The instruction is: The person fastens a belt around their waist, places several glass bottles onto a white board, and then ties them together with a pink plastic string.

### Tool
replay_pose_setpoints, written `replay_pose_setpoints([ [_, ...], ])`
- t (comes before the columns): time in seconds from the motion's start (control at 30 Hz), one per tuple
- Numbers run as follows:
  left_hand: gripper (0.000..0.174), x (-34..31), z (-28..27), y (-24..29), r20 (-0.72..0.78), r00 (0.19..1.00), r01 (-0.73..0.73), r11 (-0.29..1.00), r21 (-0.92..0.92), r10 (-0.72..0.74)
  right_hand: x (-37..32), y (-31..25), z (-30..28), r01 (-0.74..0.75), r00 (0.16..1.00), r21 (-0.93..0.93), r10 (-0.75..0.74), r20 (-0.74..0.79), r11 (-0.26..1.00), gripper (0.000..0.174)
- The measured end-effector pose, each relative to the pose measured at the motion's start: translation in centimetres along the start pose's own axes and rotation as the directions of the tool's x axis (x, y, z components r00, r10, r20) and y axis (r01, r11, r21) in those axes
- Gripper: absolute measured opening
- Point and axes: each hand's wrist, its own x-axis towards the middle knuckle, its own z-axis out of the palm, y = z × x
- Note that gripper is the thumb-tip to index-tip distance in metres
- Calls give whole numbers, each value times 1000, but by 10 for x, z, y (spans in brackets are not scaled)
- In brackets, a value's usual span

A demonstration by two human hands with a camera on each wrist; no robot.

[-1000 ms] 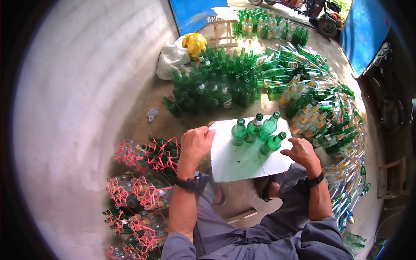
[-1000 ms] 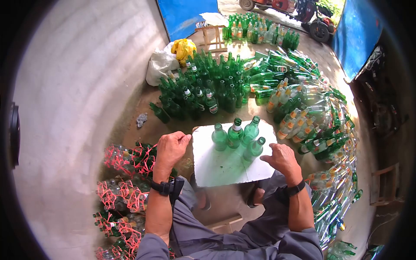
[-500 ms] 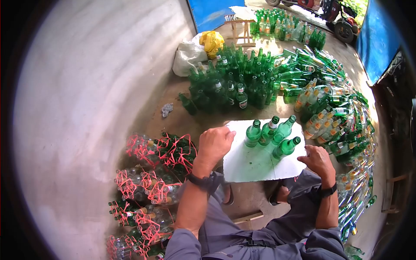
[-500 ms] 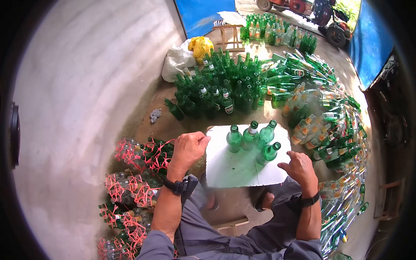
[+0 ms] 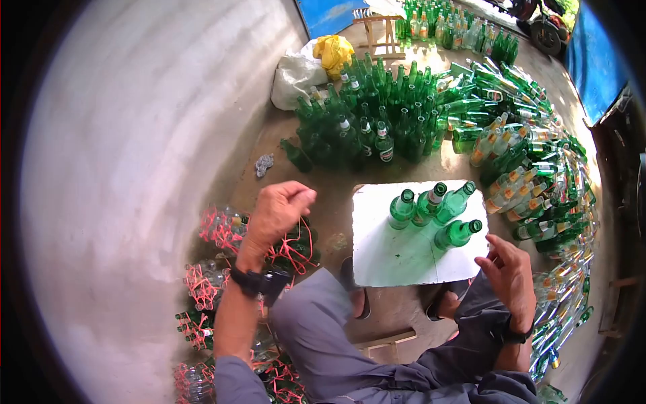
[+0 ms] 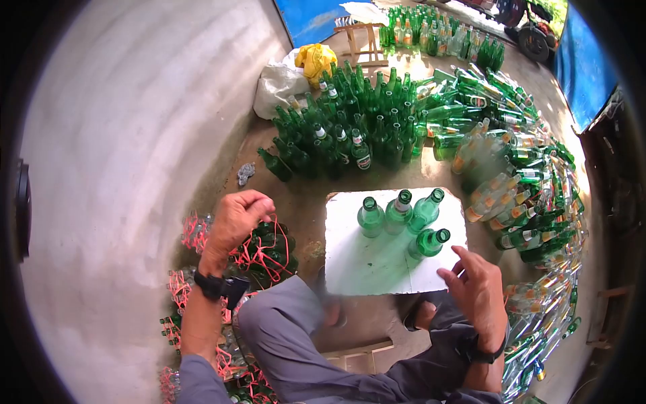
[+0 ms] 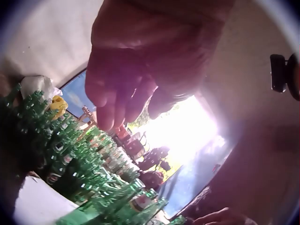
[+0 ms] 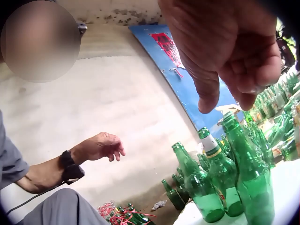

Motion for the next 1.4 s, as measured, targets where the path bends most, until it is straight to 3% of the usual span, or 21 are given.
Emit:
replay_pose_setpoints([
  [0.03,22,11,-10,-7,17,999,45,999,12,-45,-2,-6,1,16,1000,43,-17,4,999,45],
  [0.1,24,32,-24,-30,65,988,142,990,-15,-141,-11,-10,8,169,986,-57,-168,11,984,51],
  [0.17,25,54,-36,-58,73,978,199,979,-41,-196,-31,-17,17,206,968,88,-216,128,975,52],
  [0.23,26,78,-51,-83,77,965,257,964,-67,-252,-51,-15,26,150,894,195,-217,392,969,51],
  [0.37,27,138,-74,-108,24,966,258,966,28,-259,-72,-6,64,151,849,137,-200,489,979,43],
  [0.47,27,189,-84,-133,-107,965,254,955,152,-240,-68,1,79,202,794,-80,-115,597,976,43],
  [0.53,26,209,-81,-145,-218,954,276,892,357,-208,-67,0,78,156,786,-24,-109,609,987,47],
  [0.57,26,219,-80,-159,-223,953,278,891,360,-207,-64,-1,78,110,780,25,-102,618,994,53],
  [0.63,28,232,-66,-177,-263,965,160,792,589,0,-55,-2,81,105,782,54,-116,613,993,50],
  [0.67,34,237,-62,-187,-250,963,230,787,572,-99,-53,-1,83,77,767,29,-78,637,997,49],
  [0.7,34,240,-57,-202,-246,963,234,785,574,-107,-49,-1,84,46,750,4,-37,661,999,48],
  [0.77,43,250,-46,-237,-251,965,131,682,720,79,-40,-1,86,1,721,-6,4,692,1000,47],
  [0.8,58,254,-45,-240,-190,982,143,704,695,-12,-38,0,87,3,725,-18,11,689,1000,47],
  [0.83,58,259,-42,-250,-185,983,145,703,696,-19,-36,1,88,5,728,-31,17,686,1000,47],
  [0.9,66,270,-37,-270,-191,979,113,579,808,76,-29,2,92,-23,713,-39,44,699,999,47],
  [1.03,72,294,-34,-289,-174,983,103,608,787,59,-14,0,97,-80,694,-52,93,714,995,46],
  [1.1,75,305,-35,-296,-152,988,142,604,784,-36,-9,0,101,-92,692,-58,105,714,994,46],
  [1.2,64,313,-35,-309,-75,995,19,631,776,61,0,-1,104,-112,698,-64,124,705,992,45],
  [1.33,46,314,-32,-315,-84,986,-30,648,761,145,2,1,107,-116,713,-77,137,687,990,46],
  [1.4,30,307,-29,-321,-57,990,-27,567,823,130,3,2,107,-119,723,-54,124,679,991,46],
])
